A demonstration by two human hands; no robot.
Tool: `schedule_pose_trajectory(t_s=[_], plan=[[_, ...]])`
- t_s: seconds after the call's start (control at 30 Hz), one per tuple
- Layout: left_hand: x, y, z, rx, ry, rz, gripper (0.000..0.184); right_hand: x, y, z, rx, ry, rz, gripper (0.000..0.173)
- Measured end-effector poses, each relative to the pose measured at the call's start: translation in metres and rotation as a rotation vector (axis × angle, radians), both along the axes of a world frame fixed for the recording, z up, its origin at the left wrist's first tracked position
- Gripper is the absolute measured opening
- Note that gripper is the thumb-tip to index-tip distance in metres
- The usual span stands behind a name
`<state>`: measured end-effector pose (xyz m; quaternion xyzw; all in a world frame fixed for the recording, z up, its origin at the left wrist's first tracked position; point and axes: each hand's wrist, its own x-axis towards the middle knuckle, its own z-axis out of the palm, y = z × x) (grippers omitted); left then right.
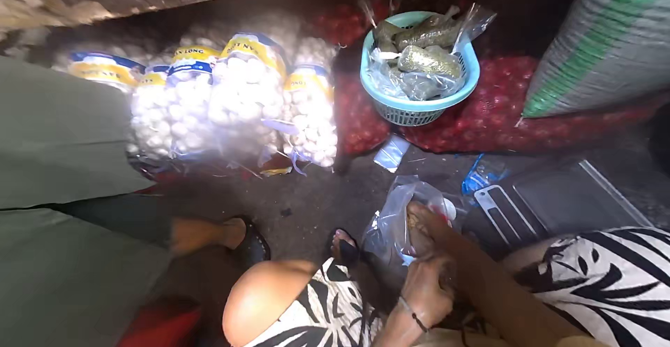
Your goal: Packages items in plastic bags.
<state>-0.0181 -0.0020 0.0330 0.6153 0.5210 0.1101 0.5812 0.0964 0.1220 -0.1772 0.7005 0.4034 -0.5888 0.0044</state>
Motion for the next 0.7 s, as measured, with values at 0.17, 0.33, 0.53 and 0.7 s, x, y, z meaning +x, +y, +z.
schedule_pose_trajectory(t_s=[0.17, 0.33, 0.53, 0.7], plan=[[0.002, 0.002, -0.004, -0.014, 0.013, -0.004, 0.047, -0.002, 0.004, -0.040, -0.258, 0.392, -0.841, 0.035], [-0.007, 0.005, -0.005, -0.021, 0.078, 0.073, 0.046, 0.031, 0.011, -0.046, -0.392, 0.560, -0.716, 0.035], [-0.007, 0.008, -0.009, -0.010, 0.091, 0.124, 0.047, 0.072, 0.018, -0.039, -0.332, 0.485, -0.787, 0.045], [0.002, 0.012, -0.015, 0.003, 0.098, 0.139, 0.046, 0.037, 0.012, -0.014, -0.202, 0.584, -0.963, 0.035]])
